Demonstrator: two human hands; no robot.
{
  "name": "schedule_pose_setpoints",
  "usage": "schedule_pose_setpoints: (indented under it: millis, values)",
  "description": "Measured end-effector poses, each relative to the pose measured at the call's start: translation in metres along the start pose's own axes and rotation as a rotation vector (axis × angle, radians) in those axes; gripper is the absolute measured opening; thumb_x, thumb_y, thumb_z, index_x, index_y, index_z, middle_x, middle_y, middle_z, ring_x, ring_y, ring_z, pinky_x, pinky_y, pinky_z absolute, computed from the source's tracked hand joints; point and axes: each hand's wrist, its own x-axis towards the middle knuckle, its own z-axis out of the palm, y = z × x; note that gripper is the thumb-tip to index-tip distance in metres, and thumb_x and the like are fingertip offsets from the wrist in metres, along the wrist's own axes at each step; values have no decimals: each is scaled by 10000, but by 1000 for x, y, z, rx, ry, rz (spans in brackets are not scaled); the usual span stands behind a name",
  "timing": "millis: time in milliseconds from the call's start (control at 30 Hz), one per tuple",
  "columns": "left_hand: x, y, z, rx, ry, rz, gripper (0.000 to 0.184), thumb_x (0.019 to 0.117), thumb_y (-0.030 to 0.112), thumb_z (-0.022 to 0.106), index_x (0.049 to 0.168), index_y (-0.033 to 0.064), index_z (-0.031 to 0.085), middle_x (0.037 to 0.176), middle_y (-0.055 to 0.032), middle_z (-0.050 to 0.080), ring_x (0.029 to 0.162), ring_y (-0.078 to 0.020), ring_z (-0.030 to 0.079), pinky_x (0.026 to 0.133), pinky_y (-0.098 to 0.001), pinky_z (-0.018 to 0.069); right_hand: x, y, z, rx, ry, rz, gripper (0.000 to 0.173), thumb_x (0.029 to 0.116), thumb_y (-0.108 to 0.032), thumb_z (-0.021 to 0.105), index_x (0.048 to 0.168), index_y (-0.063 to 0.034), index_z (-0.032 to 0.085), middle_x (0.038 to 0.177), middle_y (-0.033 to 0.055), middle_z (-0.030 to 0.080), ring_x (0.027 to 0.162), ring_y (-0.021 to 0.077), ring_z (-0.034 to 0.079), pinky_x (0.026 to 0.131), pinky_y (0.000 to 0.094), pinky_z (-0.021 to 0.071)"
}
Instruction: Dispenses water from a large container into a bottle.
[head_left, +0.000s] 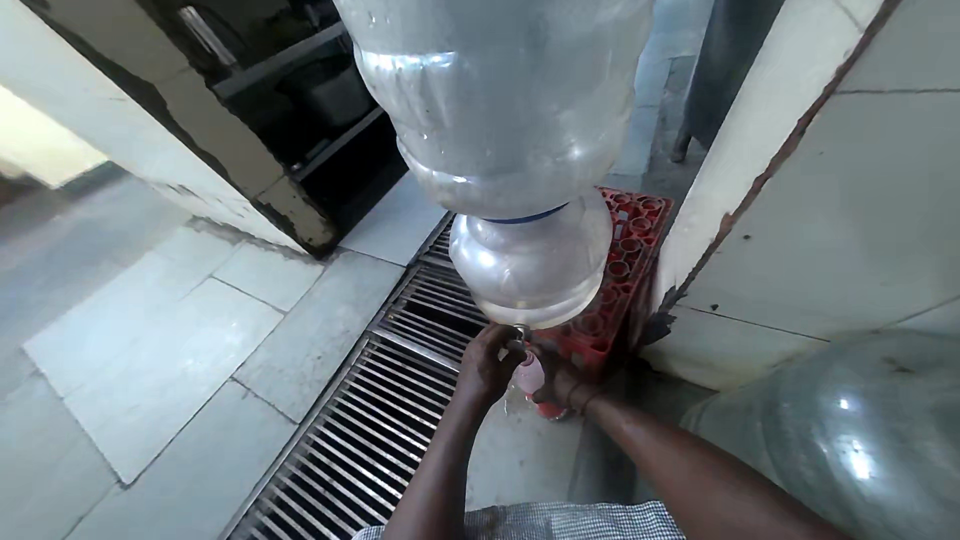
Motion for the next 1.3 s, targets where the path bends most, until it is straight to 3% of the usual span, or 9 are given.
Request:
schedule_pose_setpoints:
  millis: [233, 1300]
  values:
    - [1, 1, -1, 45, -4, -1, 200, 869, 90, 791, 1058, 65, 732, 1041, -74, 717, 949, -168, 696, 888, -394, 586, 3, 3, 2, 22, 17, -18, 1039, 715, -194, 909, 1582, -187, 336, 1386, 235, 553, 1215, 402, 604, 984, 568, 517]
    - [0, 5, -1, 8, -3, -18, 190, 855, 62, 799, 1031, 64, 727, 1026, -71, 706, 926, -162, 686, 848, -372, 590, -4, -4, -2, 41, 8, 12, 1016, 734, -193, 905, 1579, -226, 343, 1406, 236, 538, 1219, 411, 602, 979, 566, 526]
